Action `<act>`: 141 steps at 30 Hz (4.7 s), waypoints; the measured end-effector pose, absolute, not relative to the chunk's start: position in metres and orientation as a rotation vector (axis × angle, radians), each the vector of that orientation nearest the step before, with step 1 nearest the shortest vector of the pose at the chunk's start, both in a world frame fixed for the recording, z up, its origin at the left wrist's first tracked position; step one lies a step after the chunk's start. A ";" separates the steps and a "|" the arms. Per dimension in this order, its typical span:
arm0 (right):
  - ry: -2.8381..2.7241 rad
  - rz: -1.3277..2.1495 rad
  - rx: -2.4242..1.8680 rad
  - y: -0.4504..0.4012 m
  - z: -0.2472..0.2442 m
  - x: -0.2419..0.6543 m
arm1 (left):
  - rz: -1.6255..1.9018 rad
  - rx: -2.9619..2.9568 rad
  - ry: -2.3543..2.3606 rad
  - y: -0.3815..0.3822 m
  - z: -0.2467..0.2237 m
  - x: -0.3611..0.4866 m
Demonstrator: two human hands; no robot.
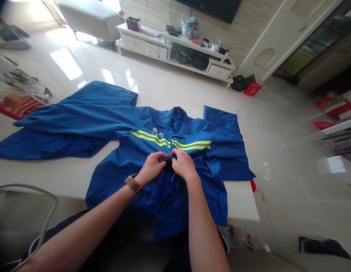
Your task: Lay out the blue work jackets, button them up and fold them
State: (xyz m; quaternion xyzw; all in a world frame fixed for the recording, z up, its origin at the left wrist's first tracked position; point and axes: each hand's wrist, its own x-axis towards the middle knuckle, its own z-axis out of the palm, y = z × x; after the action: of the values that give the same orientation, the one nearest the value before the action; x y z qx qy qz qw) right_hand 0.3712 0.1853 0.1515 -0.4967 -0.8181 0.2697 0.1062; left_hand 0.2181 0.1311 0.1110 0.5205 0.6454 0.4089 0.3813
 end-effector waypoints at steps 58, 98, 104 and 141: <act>-2.415 0.661 -1.626 0.180 0.154 0.370 | 1.025 1.334 1.687 0.129 0.116 0.217; -2.084 0.406 -1.693 0.177 0.163 0.366 | 0.921 1.450 1.690 0.128 0.114 0.213; -1.973 0.540 -1.334 0.176 0.167 0.367 | 0.696 1.682 1.704 0.121 0.117 0.213; -2.034 0.578 -1.492 0.176 0.164 0.378 | 1.002 1.540 1.861 0.148 0.106 0.216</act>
State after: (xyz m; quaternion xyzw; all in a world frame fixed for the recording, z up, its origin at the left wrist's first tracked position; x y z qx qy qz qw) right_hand 0.3777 0.1764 0.1643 -0.5545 -0.7561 0.2147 0.2734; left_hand 0.2162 0.1481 0.1061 0.5687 0.6871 0.3699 0.2604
